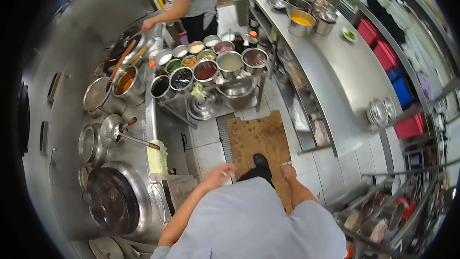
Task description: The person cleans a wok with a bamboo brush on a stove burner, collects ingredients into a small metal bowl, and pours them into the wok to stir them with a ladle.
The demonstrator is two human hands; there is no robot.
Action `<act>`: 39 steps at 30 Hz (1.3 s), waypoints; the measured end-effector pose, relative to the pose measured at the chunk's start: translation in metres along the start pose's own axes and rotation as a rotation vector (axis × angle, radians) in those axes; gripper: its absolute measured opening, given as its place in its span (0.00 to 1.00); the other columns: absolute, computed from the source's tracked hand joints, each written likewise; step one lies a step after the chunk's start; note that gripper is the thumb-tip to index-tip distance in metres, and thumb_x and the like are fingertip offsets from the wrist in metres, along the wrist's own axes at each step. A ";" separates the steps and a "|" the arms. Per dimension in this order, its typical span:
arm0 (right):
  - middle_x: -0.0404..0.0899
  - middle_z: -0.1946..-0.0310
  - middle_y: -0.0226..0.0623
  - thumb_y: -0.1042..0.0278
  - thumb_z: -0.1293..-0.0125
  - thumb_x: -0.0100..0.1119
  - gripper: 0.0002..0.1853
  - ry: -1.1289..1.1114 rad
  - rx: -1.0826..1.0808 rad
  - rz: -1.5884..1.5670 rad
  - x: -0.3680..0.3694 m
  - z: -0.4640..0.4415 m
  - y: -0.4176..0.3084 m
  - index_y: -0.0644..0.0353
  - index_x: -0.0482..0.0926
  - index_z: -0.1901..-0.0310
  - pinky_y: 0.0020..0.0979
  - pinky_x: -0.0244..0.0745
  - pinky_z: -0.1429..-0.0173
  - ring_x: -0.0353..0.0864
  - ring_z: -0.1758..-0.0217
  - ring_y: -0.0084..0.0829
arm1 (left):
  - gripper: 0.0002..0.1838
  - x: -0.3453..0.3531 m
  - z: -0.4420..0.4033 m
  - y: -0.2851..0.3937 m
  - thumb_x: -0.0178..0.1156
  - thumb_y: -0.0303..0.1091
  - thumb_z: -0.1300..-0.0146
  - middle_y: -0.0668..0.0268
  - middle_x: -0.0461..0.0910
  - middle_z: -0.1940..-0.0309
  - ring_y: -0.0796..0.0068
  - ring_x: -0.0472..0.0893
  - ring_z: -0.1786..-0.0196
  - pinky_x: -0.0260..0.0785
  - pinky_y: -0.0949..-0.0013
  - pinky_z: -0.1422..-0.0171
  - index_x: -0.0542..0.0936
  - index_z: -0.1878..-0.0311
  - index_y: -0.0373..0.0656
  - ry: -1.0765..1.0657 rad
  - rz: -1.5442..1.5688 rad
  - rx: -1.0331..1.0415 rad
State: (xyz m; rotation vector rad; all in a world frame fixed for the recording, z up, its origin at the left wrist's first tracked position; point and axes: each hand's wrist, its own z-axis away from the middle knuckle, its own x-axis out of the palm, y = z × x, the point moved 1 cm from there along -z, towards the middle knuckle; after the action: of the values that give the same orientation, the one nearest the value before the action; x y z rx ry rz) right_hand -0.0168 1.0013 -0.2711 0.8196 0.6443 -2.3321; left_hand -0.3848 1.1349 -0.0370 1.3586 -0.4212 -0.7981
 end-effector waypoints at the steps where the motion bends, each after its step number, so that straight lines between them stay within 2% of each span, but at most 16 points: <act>1: 0.81 0.53 0.59 0.60 0.43 0.63 0.30 0.152 0.018 -0.114 -0.006 -0.010 -0.002 0.62 0.69 0.40 0.47 0.76 0.43 0.81 0.49 0.57 | 0.15 0.005 -0.008 -0.001 0.58 0.42 0.29 0.67 0.81 0.58 0.73 0.80 0.57 0.72 0.67 0.50 0.77 0.47 0.43 -0.230 -0.115 0.136; 3: 0.83 0.57 0.56 0.60 0.52 0.75 0.47 0.351 -0.145 -0.192 0.000 -0.073 0.023 0.68 0.61 0.32 0.42 0.84 0.58 0.85 0.57 0.49 | 0.14 0.007 -0.023 0.002 0.59 0.40 0.31 0.66 0.82 0.56 0.72 0.80 0.55 0.72 0.67 0.47 0.78 0.48 0.42 -0.120 -0.092 -0.116; 4: 0.74 0.42 0.60 0.58 0.58 0.78 0.58 0.268 -0.018 -0.212 0.004 -0.120 0.037 0.67 0.52 0.28 0.44 0.80 0.46 0.80 0.45 0.53 | 0.14 0.004 -0.031 -0.001 0.59 0.40 0.31 0.66 0.82 0.56 0.72 0.80 0.55 0.72 0.67 0.47 0.78 0.48 0.42 -0.052 -0.105 -0.113; 5: 0.61 0.32 0.63 0.58 0.52 0.74 0.54 0.470 -0.239 -0.052 0.025 -0.179 0.071 0.67 0.51 0.27 0.46 0.70 0.33 0.71 0.36 0.56 | 0.15 0.005 -0.037 -0.008 0.59 0.39 0.32 0.62 0.82 0.55 0.67 0.81 0.53 0.73 0.64 0.47 0.78 0.47 0.43 0.000 -0.154 -0.114; 7: 0.56 0.30 0.66 0.63 0.43 0.65 0.46 0.392 0.112 -0.206 -0.049 -0.173 0.039 0.62 0.51 0.26 0.48 0.61 0.26 0.58 0.27 0.61 | 0.16 0.007 -0.054 -0.015 0.60 0.39 0.34 0.59 0.83 0.54 0.61 0.82 0.51 0.74 0.62 0.46 0.78 0.46 0.44 0.075 -0.208 -0.126; 12: 0.59 0.28 0.52 0.55 0.31 0.51 0.36 0.609 0.386 -0.069 -0.116 -0.298 0.064 0.63 0.55 0.26 0.47 0.53 0.22 0.61 0.27 0.55 | 0.13 0.040 -0.099 -0.038 0.58 0.35 0.34 0.58 0.83 0.56 0.56 0.82 0.51 0.74 0.59 0.46 0.78 0.47 0.45 -0.154 -0.240 -0.200; 14: 0.66 0.33 0.60 0.49 0.29 0.47 0.31 0.789 0.521 -0.349 -0.163 -0.306 0.039 0.64 0.68 0.34 0.53 0.66 0.32 0.69 0.33 0.57 | 0.13 0.051 -0.115 -0.052 0.57 0.34 0.33 0.58 0.83 0.56 0.57 0.82 0.51 0.74 0.59 0.46 0.78 0.47 0.44 -0.144 -0.342 -0.221; 16: 0.76 0.43 0.58 0.52 0.28 0.45 0.25 0.580 0.440 0.123 -0.167 -0.364 0.067 0.64 0.75 0.41 0.55 0.72 0.42 0.77 0.41 0.55 | 0.11 0.064 -0.126 -0.068 0.56 0.34 0.31 0.59 0.82 0.57 0.58 0.82 0.51 0.74 0.60 0.46 0.78 0.48 0.44 -0.099 -0.276 -0.233; 18: 0.81 0.50 0.54 0.49 0.27 0.41 0.25 0.738 0.528 -0.361 -0.188 -0.355 0.040 0.62 0.82 0.51 0.53 0.74 0.45 0.81 0.46 0.53 | 0.11 0.072 -0.135 -0.067 0.55 0.34 0.30 0.60 0.82 0.57 0.59 0.82 0.51 0.73 0.60 0.46 0.78 0.48 0.43 -0.091 -0.220 -0.318; 21: 0.83 0.53 0.53 0.44 0.28 0.40 0.28 0.786 0.846 -0.208 -0.213 -0.352 0.002 0.61 0.82 0.53 0.53 0.74 0.46 0.83 0.50 0.51 | 0.10 0.083 -0.132 -0.070 0.54 0.34 0.29 0.60 0.82 0.56 0.60 0.82 0.51 0.73 0.61 0.45 0.78 0.49 0.43 -0.073 -0.106 -0.421; 25: 0.84 0.53 0.46 0.35 0.34 0.43 0.32 0.865 0.572 -0.045 -0.111 -0.491 0.163 0.57 0.83 0.52 0.57 0.73 0.46 0.84 0.53 0.49 | 0.11 0.078 -0.130 -0.077 0.53 0.36 0.27 0.61 0.82 0.55 0.62 0.82 0.50 0.73 0.63 0.44 0.78 0.47 0.43 -0.026 -0.109 -0.499; 30: 0.84 0.55 0.42 0.53 0.28 0.42 0.19 1.165 0.527 0.266 -0.124 -0.469 0.143 0.54 0.80 0.50 0.48 0.78 0.54 0.85 0.57 0.47 | 0.13 0.083 -0.118 -0.100 0.52 0.39 0.27 0.61 0.83 0.56 0.62 0.82 0.50 0.73 0.63 0.44 0.78 0.46 0.43 0.069 -0.047 -0.499; 33: 0.84 0.57 0.46 0.63 0.28 0.44 0.14 1.116 0.491 0.157 -0.150 -0.378 0.065 0.57 0.79 0.50 0.48 0.79 0.53 0.85 0.57 0.47 | 0.16 0.080 -0.113 -0.094 0.52 0.42 0.27 0.61 0.84 0.53 0.64 0.82 0.49 0.72 0.64 0.44 0.77 0.44 0.45 0.120 -0.061 -0.488; 35: 0.75 0.52 0.74 0.44 0.35 0.56 0.35 1.197 0.711 -0.684 -0.135 -0.349 0.031 0.79 0.73 0.48 0.54 0.76 0.45 0.79 0.49 0.63 | 0.16 0.071 -0.111 -0.073 0.52 0.42 0.27 0.60 0.83 0.53 0.64 0.82 0.48 0.72 0.64 0.44 0.77 0.44 0.45 0.136 -0.053 -0.438; 36: 0.76 0.53 0.70 0.43 0.37 0.57 0.36 1.287 0.500 -0.470 -0.101 -0.356 0.041 0.75 0.71 0.45 0.55 0.76 0.47 0.79 0.50 0.64 | 0.16 0.065 -0.111 -0.060 0.52 0.42 0.27 0.60 0.83 0.52 0.64 0.82 0.48 0.72 0.64 0.44 0.77 0.44 0.45 0.149 -0.051 -0.425; 39: 0.78 0.54 0.55 0.50 0.33 0.55 0.29 0.639 0.362 -1.350 -0.062 -0.251 -0.050 0.68 0.68 0.43 0.50 0.77 0.55 0.80 0.57 0.52 | 0.15 0.040 -0.099 -0.031 0.53 0.42 0.28 0.59 0.83 0.55 0.63 0.83 0.50 0.72 0.63 0.45 0.79 0.47 0.43 0.212 -0.034 -0.302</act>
State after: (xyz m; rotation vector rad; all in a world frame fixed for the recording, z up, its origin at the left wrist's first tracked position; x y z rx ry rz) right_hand 0.0905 1.2096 -0.3914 1.6959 1.3698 -3.4310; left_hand -0.2983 1.1750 -0.0934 1.1548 -0.1056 -0.7047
